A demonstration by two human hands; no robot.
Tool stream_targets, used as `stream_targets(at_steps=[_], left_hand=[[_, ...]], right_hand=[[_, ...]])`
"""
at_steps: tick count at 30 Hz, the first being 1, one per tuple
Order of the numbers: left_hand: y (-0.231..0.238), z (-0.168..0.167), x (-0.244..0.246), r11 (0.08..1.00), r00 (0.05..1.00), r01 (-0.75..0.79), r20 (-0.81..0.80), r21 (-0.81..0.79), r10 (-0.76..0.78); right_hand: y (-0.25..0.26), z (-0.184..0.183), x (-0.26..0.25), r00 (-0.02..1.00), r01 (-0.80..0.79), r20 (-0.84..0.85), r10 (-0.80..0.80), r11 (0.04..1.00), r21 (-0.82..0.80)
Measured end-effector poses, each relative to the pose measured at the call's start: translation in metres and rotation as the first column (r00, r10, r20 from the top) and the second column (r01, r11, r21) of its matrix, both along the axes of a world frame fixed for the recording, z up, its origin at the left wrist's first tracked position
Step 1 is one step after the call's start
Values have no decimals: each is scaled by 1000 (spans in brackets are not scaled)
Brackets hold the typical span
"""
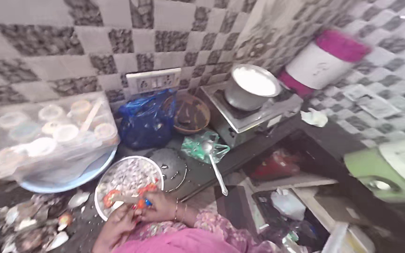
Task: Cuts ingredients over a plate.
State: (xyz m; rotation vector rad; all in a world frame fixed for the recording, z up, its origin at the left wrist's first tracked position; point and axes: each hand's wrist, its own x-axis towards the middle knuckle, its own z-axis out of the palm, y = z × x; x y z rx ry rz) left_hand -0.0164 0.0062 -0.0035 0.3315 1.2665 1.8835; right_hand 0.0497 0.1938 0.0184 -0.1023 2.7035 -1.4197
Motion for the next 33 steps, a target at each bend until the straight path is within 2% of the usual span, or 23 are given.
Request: stream_targets(at_steps=[5, 8, 10, 14, 17, 20, 25, 33], left_hand=[[1, -16, -1, 991, 998, -17, 58, 133, 9], [4, -19, 0, 993, 996, -64, 60, 97, 59], [6, -18, -1, 989, 996, -72, 54, 127, 65], [9, -5, 2, 988, 986, -154, 73, 23, 152], [4, -5, 0, 997, 992, -79, 101, 7, 78], [-1, -9, -3, 998, 995, 11, 103, 56, -17], [2, -7, -2, 991, 987, -7, 162, 133, -15], [2, 1, -5, 994, 986, -10, 167, 110, -9]], right_hand=[[-2, -7, -1, 999, 6, 46, -8, 999, 34], [-3, -15, 0, 998, 30, 46, -33, 997, 65], [-3, -16, -1, 998, 55, 38, -58, 996, 72], [0, -2, -3, 982, 87, 156, -104, 990, 112], [4, -3, -5, 984, 105, 136, -119, 989, 105], [5, -4, -6, 989, 61, 127, -69, 996, 63], [2, -10, -5, 998, 26, 50, -28, 999, 35], [-7, -10, -1, 998, 55, -5, -55, 994, 98]])
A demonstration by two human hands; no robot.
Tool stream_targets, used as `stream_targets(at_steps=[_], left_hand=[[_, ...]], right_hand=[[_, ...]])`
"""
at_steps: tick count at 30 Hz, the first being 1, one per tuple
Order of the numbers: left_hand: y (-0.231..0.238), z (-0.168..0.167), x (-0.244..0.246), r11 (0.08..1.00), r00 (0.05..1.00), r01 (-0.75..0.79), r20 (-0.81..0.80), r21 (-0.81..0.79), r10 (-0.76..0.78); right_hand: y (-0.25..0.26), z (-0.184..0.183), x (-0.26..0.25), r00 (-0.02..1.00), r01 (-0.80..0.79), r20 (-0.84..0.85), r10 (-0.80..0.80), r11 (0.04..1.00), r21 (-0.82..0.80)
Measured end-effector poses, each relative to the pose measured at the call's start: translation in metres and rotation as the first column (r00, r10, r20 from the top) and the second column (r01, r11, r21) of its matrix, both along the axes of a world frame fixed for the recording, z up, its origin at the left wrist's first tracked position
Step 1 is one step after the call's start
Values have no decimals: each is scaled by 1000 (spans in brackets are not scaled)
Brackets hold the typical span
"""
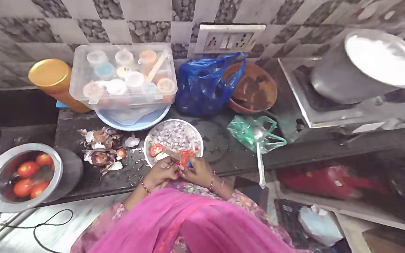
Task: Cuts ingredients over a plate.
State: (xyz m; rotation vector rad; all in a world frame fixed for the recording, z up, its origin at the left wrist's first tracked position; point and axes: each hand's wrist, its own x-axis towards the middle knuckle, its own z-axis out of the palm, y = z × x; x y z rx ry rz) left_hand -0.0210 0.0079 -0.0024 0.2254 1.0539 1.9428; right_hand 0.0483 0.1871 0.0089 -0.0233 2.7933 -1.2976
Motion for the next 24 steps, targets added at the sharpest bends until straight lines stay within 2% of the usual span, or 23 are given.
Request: stream_targets(at_steps=[4, 9, 11, 13, 17, 21, 24], left_hand=[[0, -5, -1, 999, 1000, 6, 10, 51, -6], [1, -9, 1, 998, 998, -63, 21, 2, 63], [3, -11, 1, 989, 991, -131, 19, -62, 132], [-2, -15, -4, 975, 985, -173, -33, -139, 170], [-17, -15, -8, 950, 982, -178, -104, -255, 156], [-22, -15, -7, 953, 984, -160, -114, -258, 134], [-22, -12, -7, 967, 991, -108, -100, -229, 87]], right_hand=[[-4, -7, 1, 999, 3, -39, -5, 999, -39], [-7, -14, 1, 1000, 19, -13, -18, 1000, 20], [-6, -6, 1, 997, 59, 49, -63, 994, 87], [0, 4, -1, 986, 96, 113, -124, 970, 225], [14, 25, -8, 953, 16, 262, -151, 891, 453], [20, 25, -15, 936, -57, 325, -137, 851, 522], [21, 20, -18, 938, -27, 307, -161, 849, 527]])
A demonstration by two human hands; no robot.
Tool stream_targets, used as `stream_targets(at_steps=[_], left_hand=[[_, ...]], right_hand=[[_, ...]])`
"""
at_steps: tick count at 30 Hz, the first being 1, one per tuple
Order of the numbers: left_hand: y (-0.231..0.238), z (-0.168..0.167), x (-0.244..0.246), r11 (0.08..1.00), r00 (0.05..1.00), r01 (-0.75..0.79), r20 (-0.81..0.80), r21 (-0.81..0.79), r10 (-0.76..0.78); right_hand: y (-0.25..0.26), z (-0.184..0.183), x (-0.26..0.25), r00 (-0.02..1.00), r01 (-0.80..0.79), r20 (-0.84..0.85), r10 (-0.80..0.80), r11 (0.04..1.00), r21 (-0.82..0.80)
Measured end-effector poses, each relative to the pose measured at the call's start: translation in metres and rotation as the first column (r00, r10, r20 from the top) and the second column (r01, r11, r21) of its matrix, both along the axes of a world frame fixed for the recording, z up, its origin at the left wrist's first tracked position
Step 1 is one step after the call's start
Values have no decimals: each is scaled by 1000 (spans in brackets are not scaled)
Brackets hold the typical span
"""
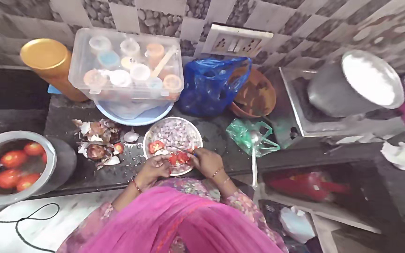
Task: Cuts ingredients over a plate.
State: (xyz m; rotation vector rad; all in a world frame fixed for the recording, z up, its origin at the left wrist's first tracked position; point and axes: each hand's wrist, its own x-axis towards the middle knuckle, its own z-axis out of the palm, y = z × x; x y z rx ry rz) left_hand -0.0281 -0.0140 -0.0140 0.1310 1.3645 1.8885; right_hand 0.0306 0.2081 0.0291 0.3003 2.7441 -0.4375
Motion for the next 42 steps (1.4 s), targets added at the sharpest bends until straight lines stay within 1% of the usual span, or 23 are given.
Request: stream_targets(at_steps=[2, 4, 5, 7, 9, 13, 16, 20, 24, 28, 31, 37, 39, 40, 41, 42], left_hand=[[0, 5, 0, 999, 999, 21, 23, 26, -22], [0, 9, -1, 997, 997, 56, 55, 60, -59], [-1, 10, -1, 993, 994, 82, 70, 88, -88], [-1, 12, -3, 980, 984, 136, 92, 146, -150], [0, 14, -4, 967, 975, 180, 95, 179, -199], [1, 14, -7, 947, 960, 230, 109, 223, -259], [0, 13, -8, 937, 955, 245, 107, 250, -278], [0, 17, -7, 929, 949, 268, 95, 256, -300], [0, 17, -8, 914, 940, 290, 94, 283, -327], [1, 21, -7, 914, 937, 299, 96, 274, -336], [3, 18, -7, 905, 939, 302, 71, 299, -337], [9, 11, -2, 940, 967, 193, 107, 280, -231], [12, 7, -1, 957, 980, 135, 111, 257, -168], [13, 5, -1, 972, 988, 88, 105, 218, -113], [13, 5, -2, 992, 996, 42, 76, 122, -52], [13, 5, -5, 1000, 1000, 26, 5, -8, -26]], right_hand=[[1, -1, 2, 998, 27, -59, -33, 996, -88], [2, -9, 9, 966, -15, -253, -56, 962, -271], [-1, -13, 12, 947, -49, -311, -74, 929, -368], [-10, -12, 17, 948, -87, -307, -86, 857, -508], [-19, -6, 19, 968, -87, -244, -62, 825, -559], [-27, -8, 18, 968, -125, -251, -20, 827, -549], [-29, -11, 18, 954, -165, -298, -8, 817, -552], [-32, -11, 20, 950, -180, -312, 4, 824, -537], [-36, -13, 24, 939, -167, -342, -15, 852, -495], [-40, -11, 28, 934, -148, -356, -34, 870, -469], [-42, -13, 29, 913, -156, -405, -42, 883, -443], [-45, -22, 30, 906, -126, -417, -70, 897, -423], [-45, -22, 31, 914, -79, -396, -89, 918, -388], [-43, -19, 31, 928, -34, -359, -101, 935, -352], [-41, -16, 32, 943, 8, -316, -108, 953, -302], [-37, -12, 31, 958, 41, -267, -105, 971, -236]])
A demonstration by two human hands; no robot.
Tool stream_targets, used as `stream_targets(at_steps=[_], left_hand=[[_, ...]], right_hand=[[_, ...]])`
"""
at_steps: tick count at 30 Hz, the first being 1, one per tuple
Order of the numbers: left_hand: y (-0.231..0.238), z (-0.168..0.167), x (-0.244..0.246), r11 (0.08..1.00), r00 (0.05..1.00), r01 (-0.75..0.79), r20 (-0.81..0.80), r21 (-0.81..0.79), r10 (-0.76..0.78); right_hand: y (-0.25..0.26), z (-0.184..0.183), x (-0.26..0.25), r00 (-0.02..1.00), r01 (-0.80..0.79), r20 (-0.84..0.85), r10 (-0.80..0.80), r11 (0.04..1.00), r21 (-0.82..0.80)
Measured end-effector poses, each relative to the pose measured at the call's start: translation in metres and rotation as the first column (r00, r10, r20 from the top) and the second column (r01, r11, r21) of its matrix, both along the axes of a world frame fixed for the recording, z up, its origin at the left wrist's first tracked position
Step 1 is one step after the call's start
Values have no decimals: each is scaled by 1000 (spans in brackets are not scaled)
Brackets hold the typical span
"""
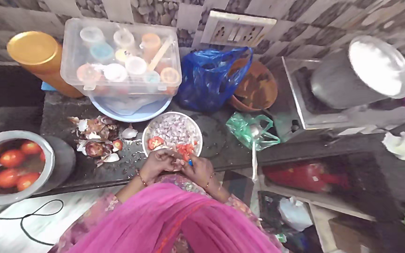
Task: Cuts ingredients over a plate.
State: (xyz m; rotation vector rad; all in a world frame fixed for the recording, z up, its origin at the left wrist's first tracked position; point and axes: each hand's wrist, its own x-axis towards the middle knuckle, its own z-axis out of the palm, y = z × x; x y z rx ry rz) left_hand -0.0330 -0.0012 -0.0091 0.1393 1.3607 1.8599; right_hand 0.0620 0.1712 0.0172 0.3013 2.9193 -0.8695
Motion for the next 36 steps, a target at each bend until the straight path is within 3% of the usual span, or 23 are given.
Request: stream_targets(at_steps=[2, 4, 7, 11, 15, 18, 20, 23, 30, 34, 36], left_hand=[[-2, -2, -6, 962, 981, 50, -166, -270, -97], [-3, -2, -11, 880, 911, 192, -255, -434, -324], [3, 4, -10, 801, 809, 339, -281, -494, -516], [7, 12, -5, 788, 812, 368, -243, -493, -531], [-4, 14, -6, 795, 767, 269, -379, -544, -519], [-18, 11, -19, 747, 657, -24, -574, -664, -489], [-26, 12, -33, 658, 597, -199, -622, -726, -506], [-26, 15, -55, 495, 569, -180, -500, -850, -653], [12, 21, -80, 186, 489, -47, -185, -981, -852], [25, 20, -84, 94, 506, -55, -109, -994, -856], [27, 25, -81, 93, 533, -81, -122, -992, -837]], right_hand=[[10, 7, -2, 989, -2, 148, -16, 993, 119], [20, 5, -2, 987, -16, 158, -15, 982, 190], [31, 5, -7, 983, -65, 180, 24, 972, 224], [35, 1, -19, 961, -87, 278, 17, 966, 243], [35, 1, -23, 965, -50, 263, -9, 975, 218], [41, 0, -16, 991, 35, 123, -59, 981, 191], [46, -2, -10, 990, 115, -93, -102, 982, 152], [53, 1, -4, 941, 177, -300, -154, 983, 48], [55, -11, 2, 873, 163, -461, -160, 986, -32], [54, -12, 8, 864, 177, -466, -191, 981, -74], [57, -14, 11, 861, 166, -474, -187, 982, -86]])
